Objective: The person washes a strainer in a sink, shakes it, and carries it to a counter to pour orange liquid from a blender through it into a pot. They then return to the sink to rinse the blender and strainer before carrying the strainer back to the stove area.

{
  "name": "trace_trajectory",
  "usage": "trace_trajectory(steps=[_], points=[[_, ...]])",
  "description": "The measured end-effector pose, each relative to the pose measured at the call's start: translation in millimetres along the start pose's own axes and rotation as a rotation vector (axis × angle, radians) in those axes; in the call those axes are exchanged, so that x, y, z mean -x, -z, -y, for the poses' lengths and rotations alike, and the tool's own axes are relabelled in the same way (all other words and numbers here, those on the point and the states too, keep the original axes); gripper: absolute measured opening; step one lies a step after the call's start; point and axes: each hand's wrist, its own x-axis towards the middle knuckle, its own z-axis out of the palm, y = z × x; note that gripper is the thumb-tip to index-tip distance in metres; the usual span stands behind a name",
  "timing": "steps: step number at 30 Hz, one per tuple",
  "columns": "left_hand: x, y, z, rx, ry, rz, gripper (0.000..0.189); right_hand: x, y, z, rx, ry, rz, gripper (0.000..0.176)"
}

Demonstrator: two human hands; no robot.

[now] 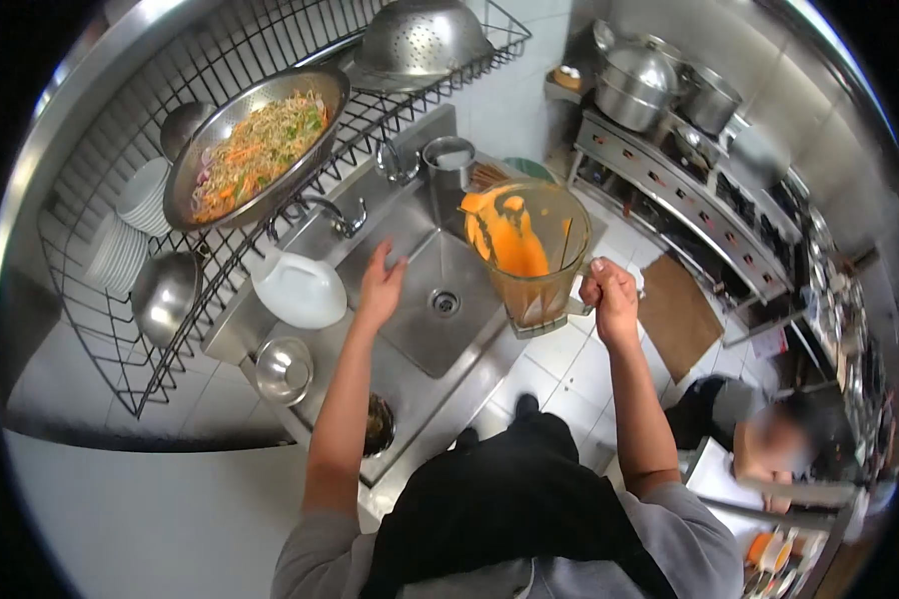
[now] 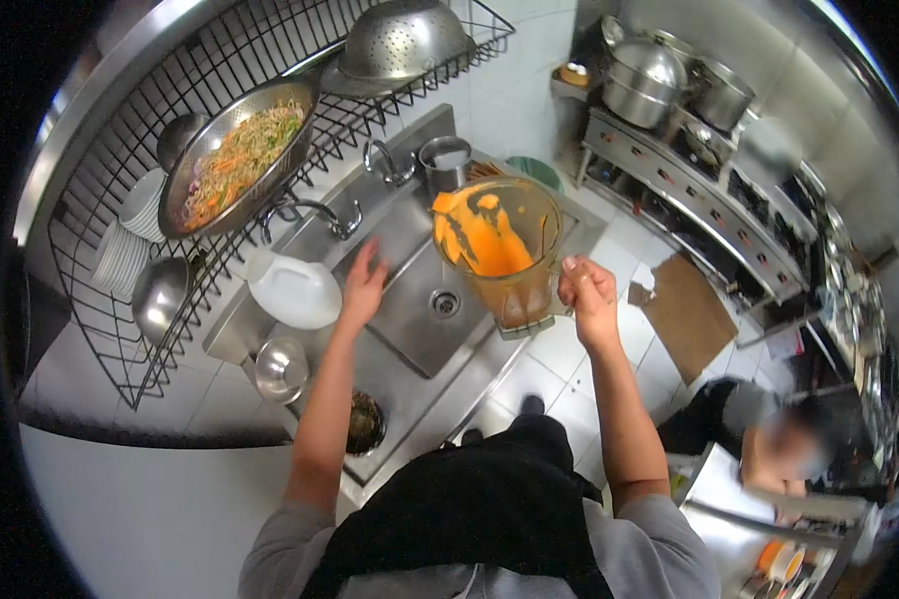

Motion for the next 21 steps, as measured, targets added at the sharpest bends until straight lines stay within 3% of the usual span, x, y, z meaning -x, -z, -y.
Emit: trace_trajectory(steps=[3,5,8,10,12,16,18,19,20,21], points=[[-84.2,-36.9,-0.4,0.011,0.074,0.026,0.057,-56.3,3.8,-39.7,-0.098,-0.012,0.055,0.038],[-138.0,-61.2,23.1,-0.007,-0.030,0.028,0.061,-91.7,8.9,-65.2,-0.075,-0.087,0.079,0.034],[-217.1,-84.6,67.7,-0.228,0.017,0.008,0.065,-136.0,14.9,-101.2,-0.121,-0.249,0.169,0.032],[-245.8,-97.1,86.1,-0.173,0.024,-0.040,0.069,-156.7,18.1,-108.4,-0.058,-0.294,0.233,0.033],[-272.5,-97.0,76.7,-0.212,0.277,0.061,0.068,-176.1,19.5,-118.2,0.002,-0.376,0.306,0.034],[-296.7,-111.3,135.6,-0.133,0.427,-0.019,0.066,-200.3,23.2,-146.4,-0.039,-0.398,0.380,0.033],[-286.6,-108.6,143.0,0.058,0.519,0.154,0.061,-207.6,26.5,-159.5,-0.007,-0.410,0.406,0.034],[-271.8,-108.0,125.6,-0.215,0.134,0.216,0.050,-211.1,25.6,-162.6,0.004,-0.432,0.403,0.034],[-257.0,-107.0,129.0,-0.219,0.152,0.204,0.050,-214.9,22.4,-165.8,0.012,-0.450,0.403,0.035],[-240.1,-103.3,131.6,-0.496,0.142,0.487,0.045,-218.3,19.2,-169.9,0.006,-0.463,0.424,0.035]])
